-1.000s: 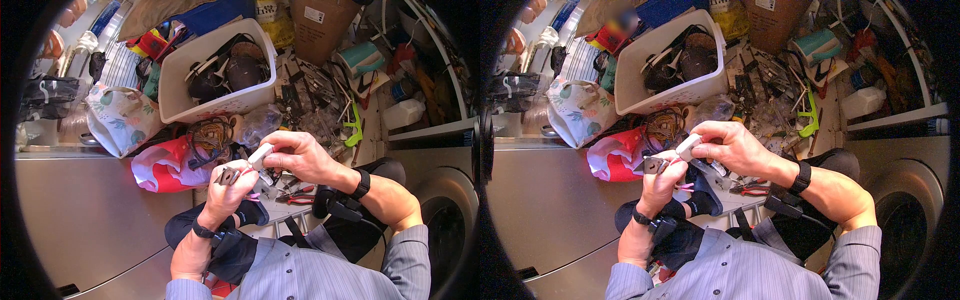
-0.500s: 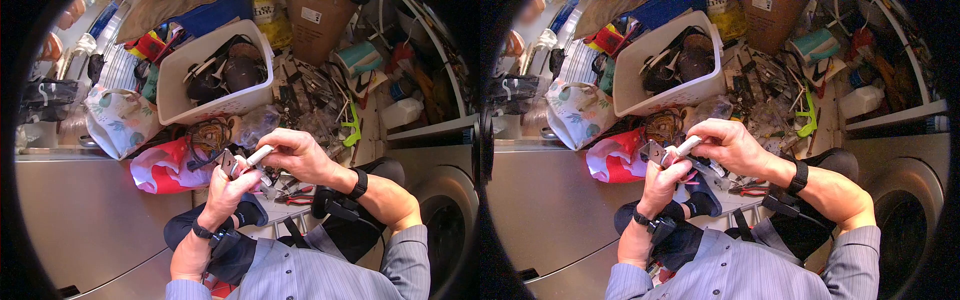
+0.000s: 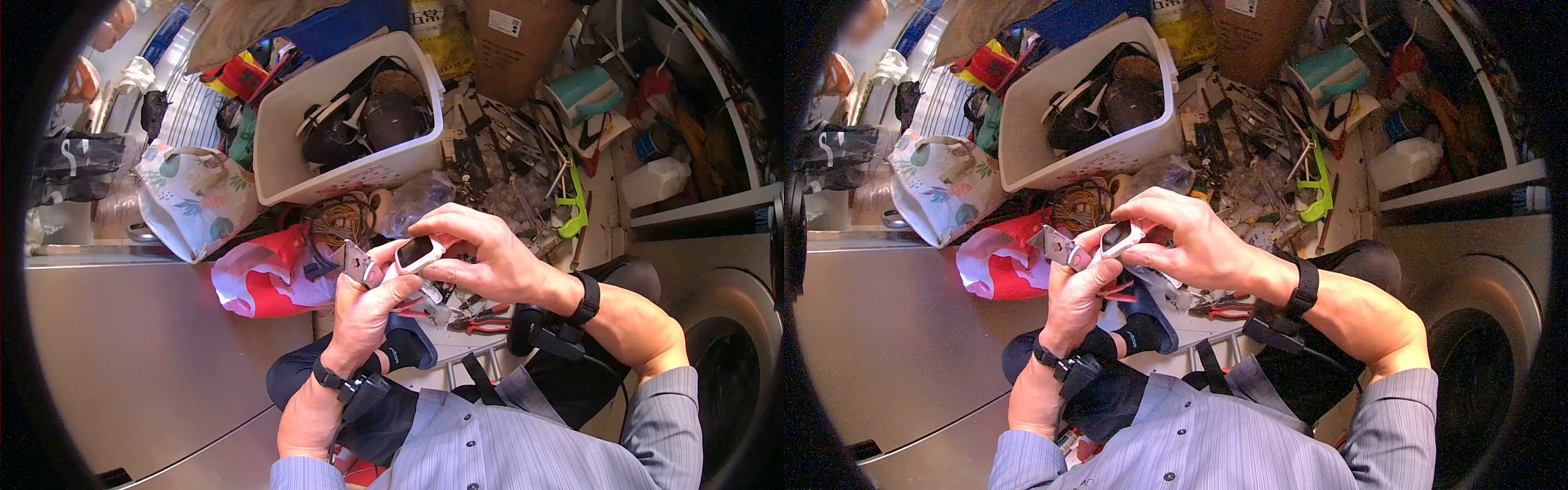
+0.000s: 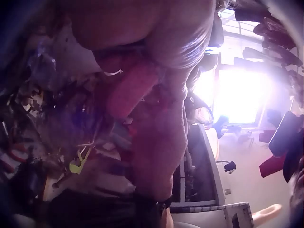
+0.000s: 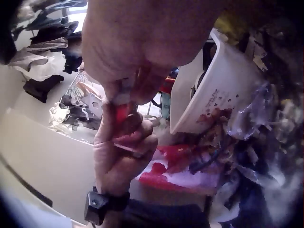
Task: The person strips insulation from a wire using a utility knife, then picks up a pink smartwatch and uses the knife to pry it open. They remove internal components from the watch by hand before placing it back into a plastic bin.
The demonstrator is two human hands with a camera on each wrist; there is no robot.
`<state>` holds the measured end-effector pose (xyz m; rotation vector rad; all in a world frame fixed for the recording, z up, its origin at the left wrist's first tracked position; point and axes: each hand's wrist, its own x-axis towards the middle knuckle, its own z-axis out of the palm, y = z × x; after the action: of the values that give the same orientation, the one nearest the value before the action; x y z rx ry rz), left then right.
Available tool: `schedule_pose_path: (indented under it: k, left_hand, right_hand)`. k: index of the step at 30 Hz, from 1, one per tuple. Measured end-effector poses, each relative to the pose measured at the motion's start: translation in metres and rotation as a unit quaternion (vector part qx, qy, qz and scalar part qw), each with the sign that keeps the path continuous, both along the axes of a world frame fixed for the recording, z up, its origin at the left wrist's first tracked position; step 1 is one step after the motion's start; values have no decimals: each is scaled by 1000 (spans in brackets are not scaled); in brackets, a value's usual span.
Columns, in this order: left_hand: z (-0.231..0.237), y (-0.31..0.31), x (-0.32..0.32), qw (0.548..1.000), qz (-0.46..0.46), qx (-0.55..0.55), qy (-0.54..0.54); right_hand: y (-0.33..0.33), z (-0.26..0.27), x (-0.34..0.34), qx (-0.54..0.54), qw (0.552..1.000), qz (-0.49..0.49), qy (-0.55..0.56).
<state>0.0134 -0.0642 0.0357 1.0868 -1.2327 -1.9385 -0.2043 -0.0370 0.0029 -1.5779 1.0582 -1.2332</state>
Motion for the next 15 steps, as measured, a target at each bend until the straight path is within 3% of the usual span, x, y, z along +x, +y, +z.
schedule_pose_path:
  k: [10, 12, 13, 15]
  left_hand:
    - [4, 1, 2, 995, 8, -22, -92]
    - [2, -3, 4, 985, -9, -120, -125]
    - [10, -2, 1, 983, -4, -116, -143]
    - [7, -3, 3, 981, -11, -130, -144]
  right_hand:
    - [1, 3, -2, -33, 999, 1, 13]
    - [2, 1, 2, 3, 999, -11, -50]
    - [2, 1, 1, 2, 999, -11, -51]
    - [1, 0, -4, 10, 999, 31, 16]
